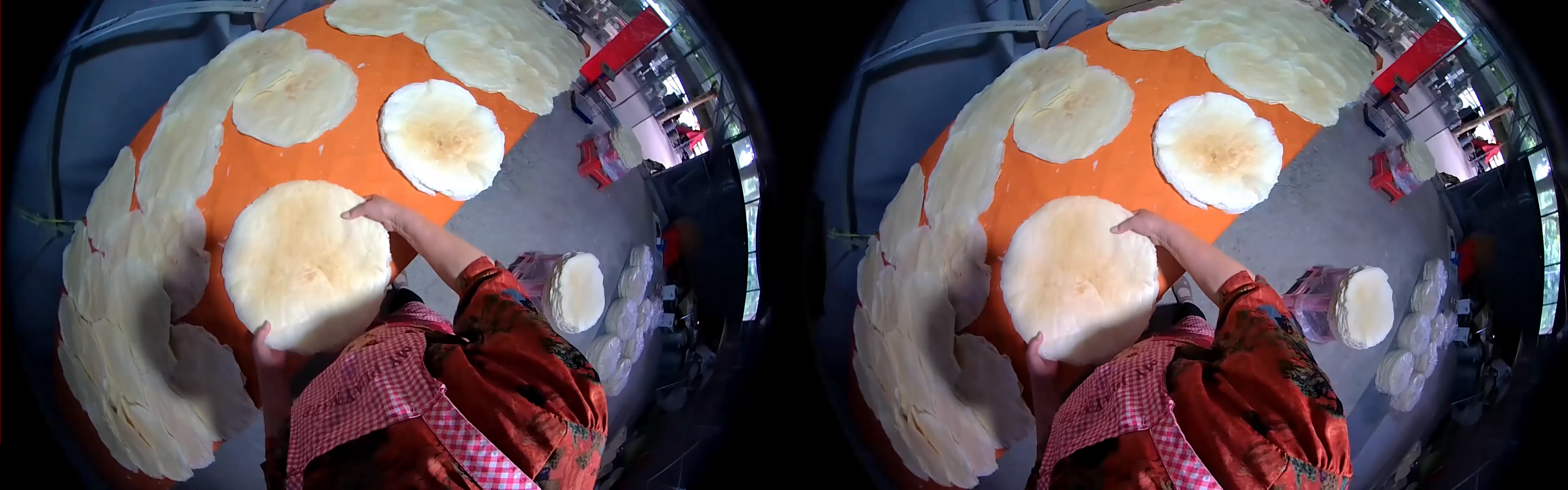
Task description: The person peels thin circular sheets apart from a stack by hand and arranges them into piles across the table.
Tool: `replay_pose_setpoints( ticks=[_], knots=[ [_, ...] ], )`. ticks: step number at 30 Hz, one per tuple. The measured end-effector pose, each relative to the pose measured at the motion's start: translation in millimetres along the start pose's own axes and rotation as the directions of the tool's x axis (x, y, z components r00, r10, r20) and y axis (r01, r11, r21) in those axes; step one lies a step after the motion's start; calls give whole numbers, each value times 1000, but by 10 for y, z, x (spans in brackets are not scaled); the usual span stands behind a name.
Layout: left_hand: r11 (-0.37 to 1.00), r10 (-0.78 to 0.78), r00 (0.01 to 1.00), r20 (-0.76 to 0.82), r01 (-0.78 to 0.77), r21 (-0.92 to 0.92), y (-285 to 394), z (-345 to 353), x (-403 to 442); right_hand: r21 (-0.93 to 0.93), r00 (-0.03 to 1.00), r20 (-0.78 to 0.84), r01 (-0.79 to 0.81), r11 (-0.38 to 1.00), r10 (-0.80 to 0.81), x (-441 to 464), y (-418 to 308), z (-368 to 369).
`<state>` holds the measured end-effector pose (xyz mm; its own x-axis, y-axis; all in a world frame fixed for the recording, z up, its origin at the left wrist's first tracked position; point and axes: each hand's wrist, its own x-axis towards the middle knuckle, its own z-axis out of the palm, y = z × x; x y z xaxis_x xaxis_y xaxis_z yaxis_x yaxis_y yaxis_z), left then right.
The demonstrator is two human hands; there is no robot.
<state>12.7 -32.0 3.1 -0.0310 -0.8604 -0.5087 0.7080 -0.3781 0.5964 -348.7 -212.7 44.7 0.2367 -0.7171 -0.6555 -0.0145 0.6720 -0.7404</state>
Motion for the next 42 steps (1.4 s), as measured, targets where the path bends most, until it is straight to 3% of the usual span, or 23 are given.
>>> replay_pose_setpoints(
  ticks=[1, 3, 5, 7, 8, 10, 12, 13, 15, 16, 18, 20, 21, 23, 25, 26, 28, 29, 32, 35, 36, 39, 42],
  knots=[
    [1000, -17, 1000, 24, 17, 1, -28, -76, 25, 42, 999, -2, -37, 998, 37, -103, -70, 36],
    [868, 168, 963, 209, -245, 431, -178, -615, 125, 33, 998, 52, 46, 998, -47, 0, -25, 39],
    [467, 322, 829, 457, -559, 685, -161, -765, 125, 32, 992, 98, 81, 996, -84, -31, 0, -1],
    [-145, 351, 562, 748, -757, 637, -15, -719, 77, 43, 986, 134, 95, 995, -100, -136, -82, -64],
    [-204, 387, 652, 652, -629, 750, 154, -107, -174, 55, 980, 132, 144, 988, -151, -145, -87, -137],
    [-203, 391, 589, 707, -694, 691, 370, 735, -276, 80, 959, 129, 245, 966, -253, -233, -185, -344],
    [404, 375, 843, 387, -524, 750, 390, 1197, 26, 160, 932, 86, 336, 928, -352, -501, -413, -759],
    [848, 103, 993, 61, -120, 516, 405, 1355, 273, 148, 922, 21, 380, 913, -387, -660, -564, -1032],
    [733, -11, 1000, 9, 2, 681, 376, 2034, 671, 96, 920, -173, 371, 924, -352, -1073, -919, -1616],
    [652, 122, 940, 318, -317, 688, 231, 2279, 875, 125, 886, -198, 447, 886, -419, -1228, -1013, -1925],
    [760, -120, 951, 285, -96, 643, 148, 3036, 1390, 138, 815, -278, 558, 819, -508, -1306, -1151, -2610],
    [564, -96, 944, 314, -209, 799, 4, 3276, 2127, 150, 797, -301, 582, 799, -524, -1379, -1239, -3196],
    [814, -52, 925, 377, -179, 552, -255, 3814, 1853, 175, 810, -271, 573, 801, -520, -1461, -1291, -3415],
    [818, 18, 892, 452, -273, 506, -683, 4040, 2196, 256, 829, -225, 557, 790, -512, -1396, -1253, -3813],
    [807, -122, 950, 288, -74, 586, -1162, 3857, 2669, 260, 892, -209, 446, 856, -401, -1051, -998, -4264],
    [865, -91, 929, 359, -105, 491, -1390, 4024, 2479, 219, 910, -245, 388, 895, -334, -788, -757, -4450],
    [784, -65, 974, 218, -85, 615, -1725, 3904, 2552, 141, 925, -323, 256, 956, -200, -341, -303, -4710],
    [737, -50, 988, 146, -62, 673, -1862, 3856, 2569, 179, 921, -323, 286, 941, -218, -309, -255, -4742],
    [777, 39, 990, 136, -115, 618, -1827, 4186, 2259, 250, 903, -372, 320, 914, -214, -457, -299, -4606],
    [801, 37, 995, 98, -88, 593, -1815, 4190, 2180, 191, 882, -417, 322, 927, -221, -526, -430, -4555],
    [813, 30, 996, 84, -73, 577, -1806, 4158, 2236, 154, 876, -343, 408, 900, -339, -454, -386, -4623],
    [775, 131, 990, 58, -139, 616, -1898, 3854, 2583, 95, 866, -341, 420, 902, -367, -396, -306, -4638],
    [577, 255, 966, -49, -112, 809, -1832, 4116, 2330, -280, 797, -406, 357, 891, -448, -224, -76, -4701]
  ],
)
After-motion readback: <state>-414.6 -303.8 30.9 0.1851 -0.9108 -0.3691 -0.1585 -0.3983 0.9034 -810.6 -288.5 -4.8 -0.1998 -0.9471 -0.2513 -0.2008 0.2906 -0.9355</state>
